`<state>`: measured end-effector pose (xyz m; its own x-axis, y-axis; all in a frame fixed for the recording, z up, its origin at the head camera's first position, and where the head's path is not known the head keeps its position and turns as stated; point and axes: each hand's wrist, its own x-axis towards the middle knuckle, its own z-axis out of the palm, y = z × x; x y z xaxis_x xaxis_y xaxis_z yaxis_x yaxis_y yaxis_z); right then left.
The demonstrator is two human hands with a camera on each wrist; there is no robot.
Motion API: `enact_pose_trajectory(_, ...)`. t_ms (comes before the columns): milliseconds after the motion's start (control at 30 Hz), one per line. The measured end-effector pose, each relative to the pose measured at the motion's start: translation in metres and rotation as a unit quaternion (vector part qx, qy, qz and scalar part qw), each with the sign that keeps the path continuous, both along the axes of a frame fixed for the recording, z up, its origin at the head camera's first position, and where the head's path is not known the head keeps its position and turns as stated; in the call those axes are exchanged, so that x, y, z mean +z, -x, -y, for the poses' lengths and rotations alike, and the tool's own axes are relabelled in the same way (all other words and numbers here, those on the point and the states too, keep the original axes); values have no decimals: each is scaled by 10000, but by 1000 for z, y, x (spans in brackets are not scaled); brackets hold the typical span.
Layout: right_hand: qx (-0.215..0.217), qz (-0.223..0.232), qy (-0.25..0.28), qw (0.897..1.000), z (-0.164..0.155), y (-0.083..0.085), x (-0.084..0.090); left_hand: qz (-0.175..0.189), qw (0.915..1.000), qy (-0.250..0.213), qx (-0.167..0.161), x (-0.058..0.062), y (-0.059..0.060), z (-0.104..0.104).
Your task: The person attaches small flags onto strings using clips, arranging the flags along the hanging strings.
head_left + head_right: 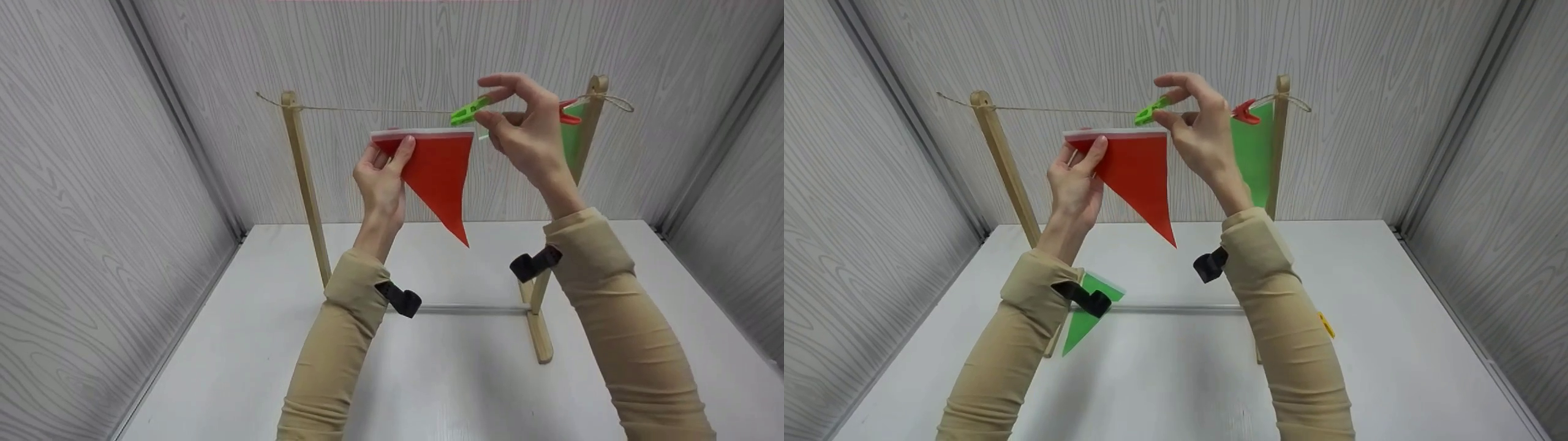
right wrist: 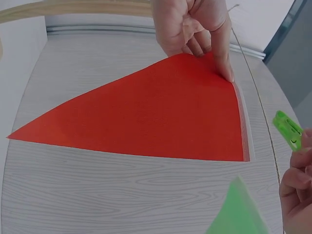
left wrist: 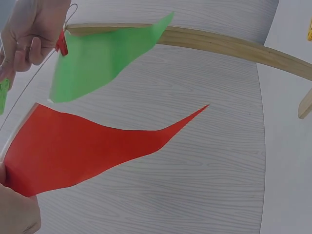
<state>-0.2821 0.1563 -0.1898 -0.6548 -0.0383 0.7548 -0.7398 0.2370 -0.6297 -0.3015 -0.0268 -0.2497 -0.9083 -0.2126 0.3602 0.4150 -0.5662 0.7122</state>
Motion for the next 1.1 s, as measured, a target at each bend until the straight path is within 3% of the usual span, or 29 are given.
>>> enact_pose_trajectory(267,-261,-285,-455,9982,1,8,12,11,9999,63,-97,7,-1,-3)
enact_pose_trajectory(833,-724,101,-1207,9900,7,13,25,-49,10000,-22,-16,14,1,-7)
enact_pose_trajectory(1100,-770,-52,-1506,9856,10,12,26,-83,9999,117,5,12,1,-6)
